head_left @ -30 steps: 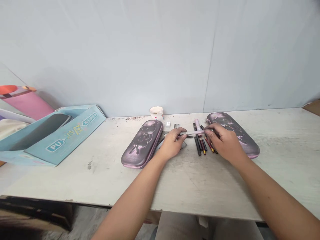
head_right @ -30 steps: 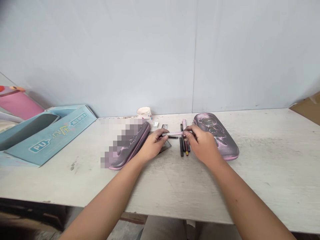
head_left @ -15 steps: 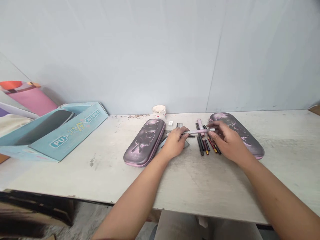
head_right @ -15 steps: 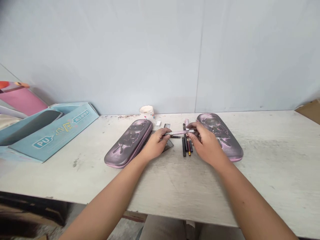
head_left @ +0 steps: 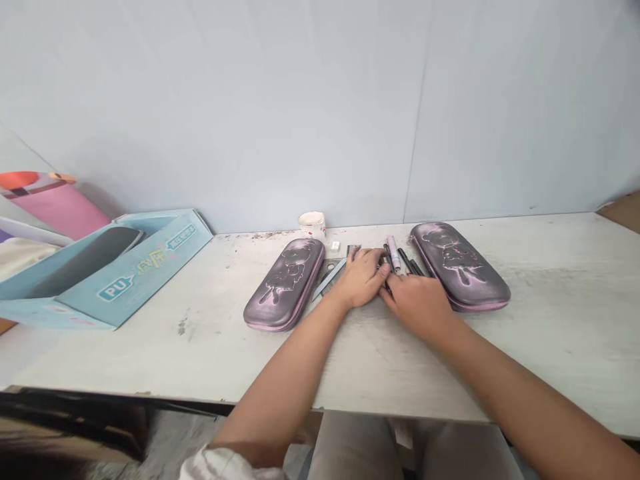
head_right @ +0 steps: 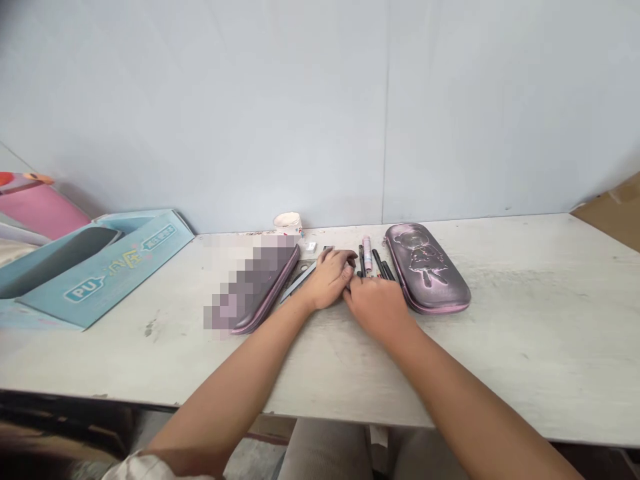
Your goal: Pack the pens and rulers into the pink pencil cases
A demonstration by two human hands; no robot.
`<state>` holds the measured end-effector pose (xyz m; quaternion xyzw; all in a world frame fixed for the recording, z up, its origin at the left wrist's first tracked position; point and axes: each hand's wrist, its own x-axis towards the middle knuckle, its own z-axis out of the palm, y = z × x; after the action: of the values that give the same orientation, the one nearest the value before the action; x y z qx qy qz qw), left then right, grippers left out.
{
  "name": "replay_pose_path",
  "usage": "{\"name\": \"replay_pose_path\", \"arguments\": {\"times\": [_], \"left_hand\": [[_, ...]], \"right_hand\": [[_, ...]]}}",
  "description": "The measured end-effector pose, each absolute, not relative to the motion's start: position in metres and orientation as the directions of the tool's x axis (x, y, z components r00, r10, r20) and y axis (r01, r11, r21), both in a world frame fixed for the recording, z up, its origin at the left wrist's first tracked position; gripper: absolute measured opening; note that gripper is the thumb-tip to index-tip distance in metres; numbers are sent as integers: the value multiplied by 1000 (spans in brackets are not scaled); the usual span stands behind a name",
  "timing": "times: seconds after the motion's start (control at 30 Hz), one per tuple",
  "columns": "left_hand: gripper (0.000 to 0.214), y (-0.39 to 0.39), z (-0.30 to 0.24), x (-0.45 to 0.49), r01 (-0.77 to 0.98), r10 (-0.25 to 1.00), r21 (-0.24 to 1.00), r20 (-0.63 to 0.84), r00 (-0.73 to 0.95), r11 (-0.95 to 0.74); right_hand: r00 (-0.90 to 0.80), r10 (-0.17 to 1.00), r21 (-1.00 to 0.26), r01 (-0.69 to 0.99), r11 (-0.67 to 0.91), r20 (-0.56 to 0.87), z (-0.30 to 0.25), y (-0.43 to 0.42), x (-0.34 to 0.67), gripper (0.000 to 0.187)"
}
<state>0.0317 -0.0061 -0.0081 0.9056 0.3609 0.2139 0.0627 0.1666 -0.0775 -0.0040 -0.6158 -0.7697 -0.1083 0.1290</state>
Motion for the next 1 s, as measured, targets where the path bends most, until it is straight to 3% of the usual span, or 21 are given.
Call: {"name": "replay_pose_path", "arguments": {"times": [0.13,0.27,0.43,0.57,0.67,0.77,0.87,1.0], "left_hand": [[40,-7,-5,31,677,730,299,418,540,-672],[37,-9,-4,24,745,801,348,438,408,-570],[33,-14,8,17,770,819,372,478,319,-517],[33,-19,31,-14,861,800,273,557,222,-429],[39,-17,44,-56,947,825,205,558,94,-247],[59,-13,46,-97,962,931,273,358,-72,-31],[77,-11,40,-126,843,983,515,-1,-182,156],[67,-18,37,-145,575,938,758,-344,-47,308]], "right_hand": [[9,893,2,1000,-10,450,8,-72,209,42],[193,904,-34,980,-195,381,7,-74,243,42],[178,936,-79,984,-161,305,4,-71,226,40],[109,956,-69,993,-93,271,14,-61,194,41],[-9,952,-31,999,19,306,22,-57,160,42],[-266,917,-45,955,292,298,27,-58,112,39],[-467,854,-130,855,503,229,25,-64,66,36],[-552,810,-207,784,585,196,18,-71,44,36]]}}
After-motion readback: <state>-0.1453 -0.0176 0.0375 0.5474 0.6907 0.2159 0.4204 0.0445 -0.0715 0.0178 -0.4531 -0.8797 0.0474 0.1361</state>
